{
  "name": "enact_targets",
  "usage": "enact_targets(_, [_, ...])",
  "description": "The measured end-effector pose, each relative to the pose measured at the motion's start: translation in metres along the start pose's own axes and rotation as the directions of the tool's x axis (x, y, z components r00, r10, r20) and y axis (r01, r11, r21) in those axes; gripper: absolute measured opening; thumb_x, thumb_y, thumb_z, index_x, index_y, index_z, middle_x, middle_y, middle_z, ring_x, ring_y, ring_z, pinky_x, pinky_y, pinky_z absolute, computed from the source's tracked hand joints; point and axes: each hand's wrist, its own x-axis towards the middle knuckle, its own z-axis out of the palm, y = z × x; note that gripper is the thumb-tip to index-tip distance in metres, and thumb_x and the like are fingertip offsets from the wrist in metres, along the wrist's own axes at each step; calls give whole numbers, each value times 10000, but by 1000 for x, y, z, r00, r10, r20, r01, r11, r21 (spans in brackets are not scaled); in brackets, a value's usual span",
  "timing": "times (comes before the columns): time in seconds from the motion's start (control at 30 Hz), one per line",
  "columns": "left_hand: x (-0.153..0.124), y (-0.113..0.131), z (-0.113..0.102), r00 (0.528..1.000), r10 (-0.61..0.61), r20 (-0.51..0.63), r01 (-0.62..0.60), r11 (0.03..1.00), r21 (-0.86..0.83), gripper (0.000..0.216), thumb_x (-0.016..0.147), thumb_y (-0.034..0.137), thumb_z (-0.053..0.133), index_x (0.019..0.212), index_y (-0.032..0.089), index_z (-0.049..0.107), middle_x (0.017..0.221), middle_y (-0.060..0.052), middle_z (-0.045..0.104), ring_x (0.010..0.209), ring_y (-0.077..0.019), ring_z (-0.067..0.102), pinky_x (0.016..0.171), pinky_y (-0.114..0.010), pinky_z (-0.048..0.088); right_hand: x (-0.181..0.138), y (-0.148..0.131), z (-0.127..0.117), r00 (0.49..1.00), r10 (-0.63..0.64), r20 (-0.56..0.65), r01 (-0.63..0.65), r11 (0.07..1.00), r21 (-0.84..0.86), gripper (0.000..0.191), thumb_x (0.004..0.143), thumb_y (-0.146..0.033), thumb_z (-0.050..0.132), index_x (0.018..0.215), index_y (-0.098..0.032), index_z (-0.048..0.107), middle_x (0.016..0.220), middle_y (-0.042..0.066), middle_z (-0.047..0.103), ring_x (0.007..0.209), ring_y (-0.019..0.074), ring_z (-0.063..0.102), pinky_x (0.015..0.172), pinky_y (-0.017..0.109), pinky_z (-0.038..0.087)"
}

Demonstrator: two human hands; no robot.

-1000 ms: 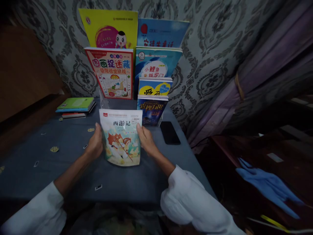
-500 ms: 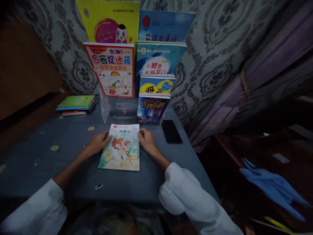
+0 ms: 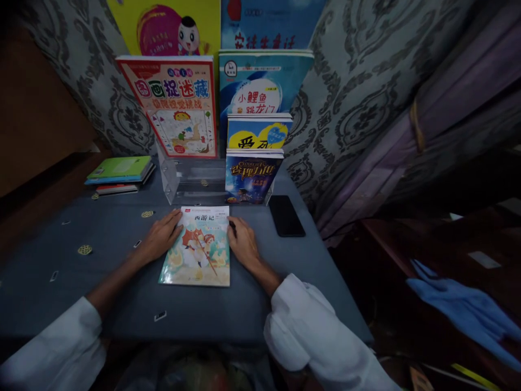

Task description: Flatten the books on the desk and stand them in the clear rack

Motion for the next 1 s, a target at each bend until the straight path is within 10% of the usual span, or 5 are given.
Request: enact_targets(1.0, [21,-9,20,985,146,-92,-133,982,130,489,973,312,391,1371,70,541,1481,-210,541,1410,-320,485,1156,-504,426,2,11,-2,995,-39,91,31,995,90,364,926,-221,543,1244,-202,720,1367,134,667,1282,284,620,1090,510,495])
